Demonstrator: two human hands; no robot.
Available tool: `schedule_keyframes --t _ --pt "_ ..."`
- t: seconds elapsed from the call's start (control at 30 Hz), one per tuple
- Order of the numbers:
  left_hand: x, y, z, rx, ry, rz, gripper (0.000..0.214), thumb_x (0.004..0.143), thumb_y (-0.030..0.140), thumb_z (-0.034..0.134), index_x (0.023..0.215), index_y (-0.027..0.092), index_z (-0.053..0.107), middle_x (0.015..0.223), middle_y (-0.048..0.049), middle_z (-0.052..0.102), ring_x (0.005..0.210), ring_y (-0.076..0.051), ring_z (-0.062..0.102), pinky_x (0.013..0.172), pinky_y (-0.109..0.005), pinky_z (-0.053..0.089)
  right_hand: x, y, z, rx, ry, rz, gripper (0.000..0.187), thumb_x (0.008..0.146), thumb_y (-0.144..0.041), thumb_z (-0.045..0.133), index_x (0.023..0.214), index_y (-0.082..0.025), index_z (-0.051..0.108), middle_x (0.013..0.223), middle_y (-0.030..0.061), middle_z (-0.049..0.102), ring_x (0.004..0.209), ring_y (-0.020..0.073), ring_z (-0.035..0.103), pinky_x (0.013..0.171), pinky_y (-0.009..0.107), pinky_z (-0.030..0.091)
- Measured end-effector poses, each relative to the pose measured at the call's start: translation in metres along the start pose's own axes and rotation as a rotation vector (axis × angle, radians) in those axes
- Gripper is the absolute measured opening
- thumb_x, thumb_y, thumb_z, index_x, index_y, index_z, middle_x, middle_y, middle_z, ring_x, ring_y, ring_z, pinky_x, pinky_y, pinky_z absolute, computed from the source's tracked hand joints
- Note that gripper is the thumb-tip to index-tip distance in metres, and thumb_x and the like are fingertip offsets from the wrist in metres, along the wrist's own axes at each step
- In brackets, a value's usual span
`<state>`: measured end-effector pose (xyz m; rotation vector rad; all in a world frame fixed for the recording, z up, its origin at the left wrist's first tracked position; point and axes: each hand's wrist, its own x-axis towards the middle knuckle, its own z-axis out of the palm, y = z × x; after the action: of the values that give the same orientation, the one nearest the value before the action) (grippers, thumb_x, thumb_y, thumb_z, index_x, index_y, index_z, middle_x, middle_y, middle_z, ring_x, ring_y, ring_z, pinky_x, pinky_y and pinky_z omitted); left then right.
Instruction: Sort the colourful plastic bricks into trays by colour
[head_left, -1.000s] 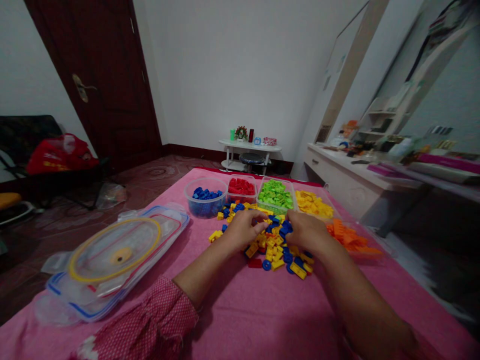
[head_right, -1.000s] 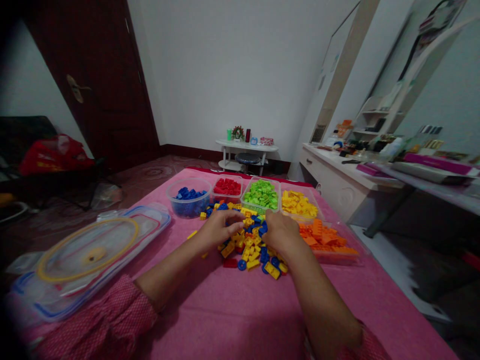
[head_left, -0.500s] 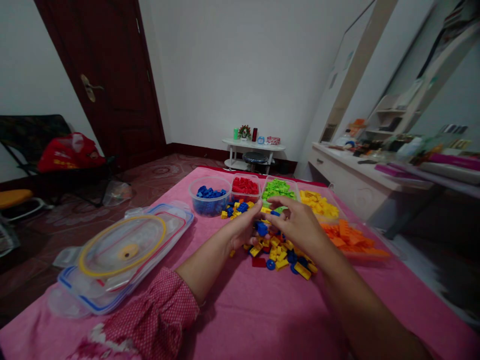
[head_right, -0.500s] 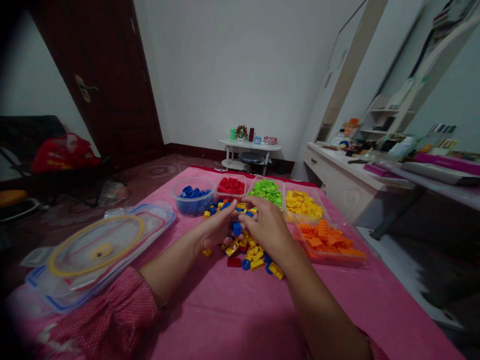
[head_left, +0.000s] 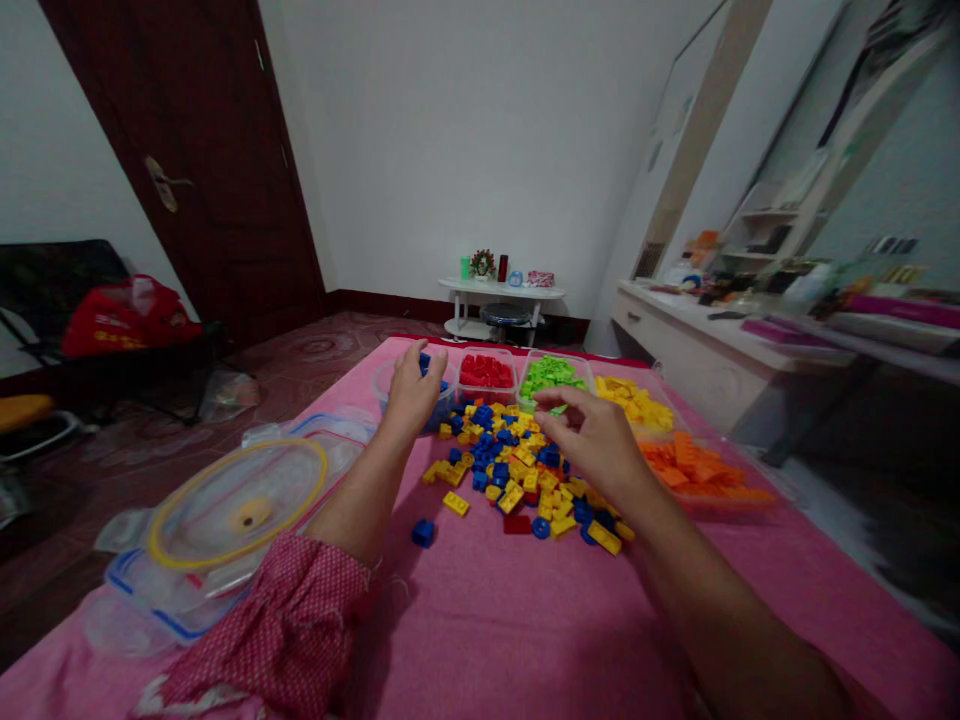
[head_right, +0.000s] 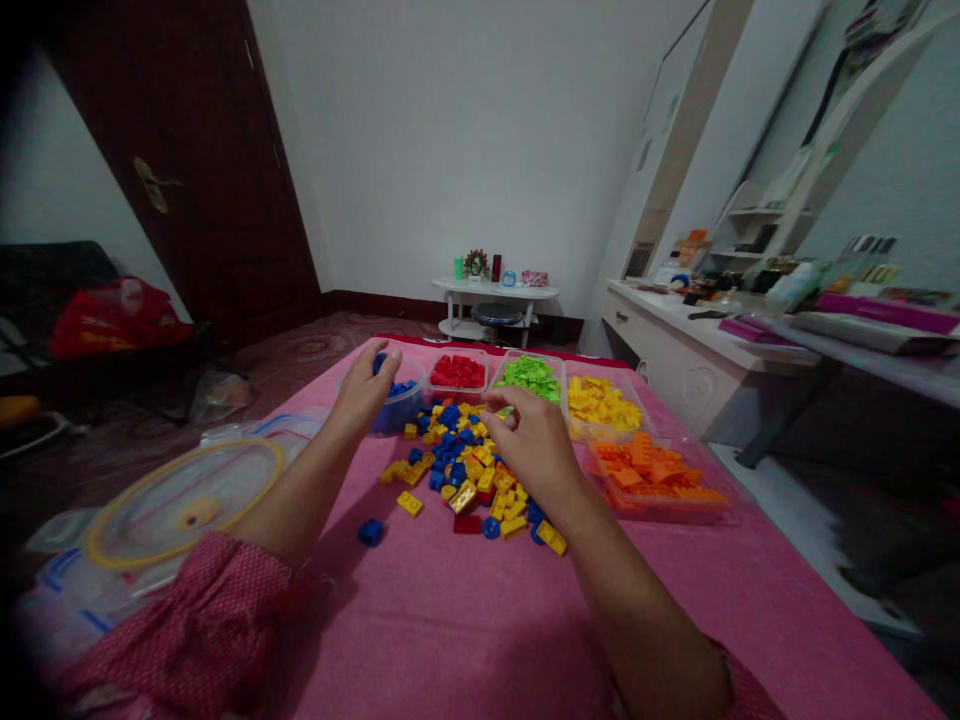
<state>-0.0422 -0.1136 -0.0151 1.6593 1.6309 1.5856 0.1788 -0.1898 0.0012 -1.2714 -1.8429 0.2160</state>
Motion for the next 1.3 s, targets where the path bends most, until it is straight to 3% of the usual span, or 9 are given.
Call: schedule_keyframes --t 0.1,0.27,0.37,0.47,0.67,0.87,1.03,1.2,1.3 --pt "-0.001 -0.01 -0.002 0.354 0.021 0.203 0.042 0.076 0.036 0.059 0.113 0.017 0.061 0.124 -0.0131 0.053 0.122 -0.028 0.042 0.104 -0.045 0.032 0.002 0.019 0.003 -0.144 -0.016 0.022 0.021 0.077 -0.022 0.057 0.094 -0.018 0.067 0.091 0.0038 0.068 0.067 0.0133 0.06 0.065 0.026 0.047" --pt "-0.019 -0.002 0.015 0.288 -0.1 0.426 0.021 0.079 0.019 0.054 0.093 0.018 0.069 0.107 -0.0077 0.063 0.106 -0.02 0.055 0.097 -0.034 0.041 0.0 0.05 0.01 -0.489 -0.159 0.049 0.033 0.078 -0.012 0.049 0.107 -0.015 0.064 0.11 0.01 0.064 0.101 0.0213 0.058 0.088 0.031 0.043" --pt "-0.033 0.002 0.027 0.2 -0.289 0.514 0.024 0.081 0.017 0.052 0.099 0.018 0.067 0.102 -0.0053 0.066 0.1 -0.016 0.057 0.095 -0.03 0.042 -0.006 0.057 0.015 -0.592 -0.281 0.108 0.04 0.08 -0.01 0.044 0.116 -0.016 0.06 0.116 0.0124 0.062 0.108 0.0244 0.056 0.09 0.033 0.041" --pt "-0.046 -0.003 0.038 0.226 -0.517 0.531 0.036 0.081 0.027 0.056 0.115 0.018 0.061 0.123 -0.009 0.058 0.114 -0.02 0.052 0.1 -0.033 0.038 -0.012 0.062 0.021 -0.631 -0.393 0.209 0.044 0.08 -0.013 0.044 0.121 -0.02 0.056 0.117 0.0127 0.06 0.105 0.0266 0.057 0.082 0.034 0.043" --pt "-0.054 -0.009 0.041 0.319 -0.798 0.602 0.033 0.079 0.034 0.06 0.107 0.018 0.066 0.12 -0.011 0.058 0.11 -0.022 0.054 0.095 -0.031 0.041 -0.013 0.082 0.027 -0.536 -0.385 0.211 0.046 0.075 -0.008 0.047 0.118 -0.02 0.058 0.12 0.0104 0.058 0.109 0.023 0.053 0.085 0.03 0.04" --pt "-0.04 0.004 0.024 0.318 -0.837 0.426 0.022 0.079 0.031 0.057 0.091 0.02 0.071 0.086 -0.003 0.071 0.077 -0.015 0.062 0.07 -0.023 0.045 -0.004 0.065 0.01 -0.268 -0.497 0.144 0.033 0.066 -0.018 0.061 0.098 -0.019 0.067 0.088 0.0021 0.066 0.08 0.017 0.059 0.067 0.024 0.042" --pt "-0.04 0.006 0.021 0.328 -0.779 0.334 0.029 0.083 0.035 0.049 0.091 0.018 0.071 0.074 -0.0034 0.07 0.067 -0.014 0.06 0.063 -0.022 0.043 0.003 0.06 -0.011 -0.237 -0.554 0.17 0.025 0.076 -0.037 0.057 0.084 -0.018 0.07 0.067 0.0021 0.064 0.06 0.0148 0.056 0.053 0.023 0.037" --pt "-0.058 0.007 0.038 0.3 -0.669 0.513 0.035 0.081 0.035 0.055 0.11 0.019 0.064 0.111 -0.0078 0.065 0.101 -0.02 0.058 0.088 -0.029 0.044 0.001 0.068 -0.008 -0.6 -0.355 0.243 0.026 0.078 -0.038 0.054 0.094 -0.024 0.07 0.09 0.0075 0.069 0.084 0.0233 0.062 0.066 0.029 0.042" --pt "-0.07 0.006 0.047 0.283 -0.732 0.648 0.054 0.079 0.042 0.058 0.128 0.02 0.052 0.135 -0.011 0.047 0.123 -0.023 0.044 0.102 -0.034 0.036 -0.005 0.069 0.004 -0.659 -0.354 0.222 0.031 0.082 -0.035 0.05 0.106 -0.024 0.066 0.102 0.0093 0.068 0.096 0.0251 0.06 0.076 0.032 0.043"
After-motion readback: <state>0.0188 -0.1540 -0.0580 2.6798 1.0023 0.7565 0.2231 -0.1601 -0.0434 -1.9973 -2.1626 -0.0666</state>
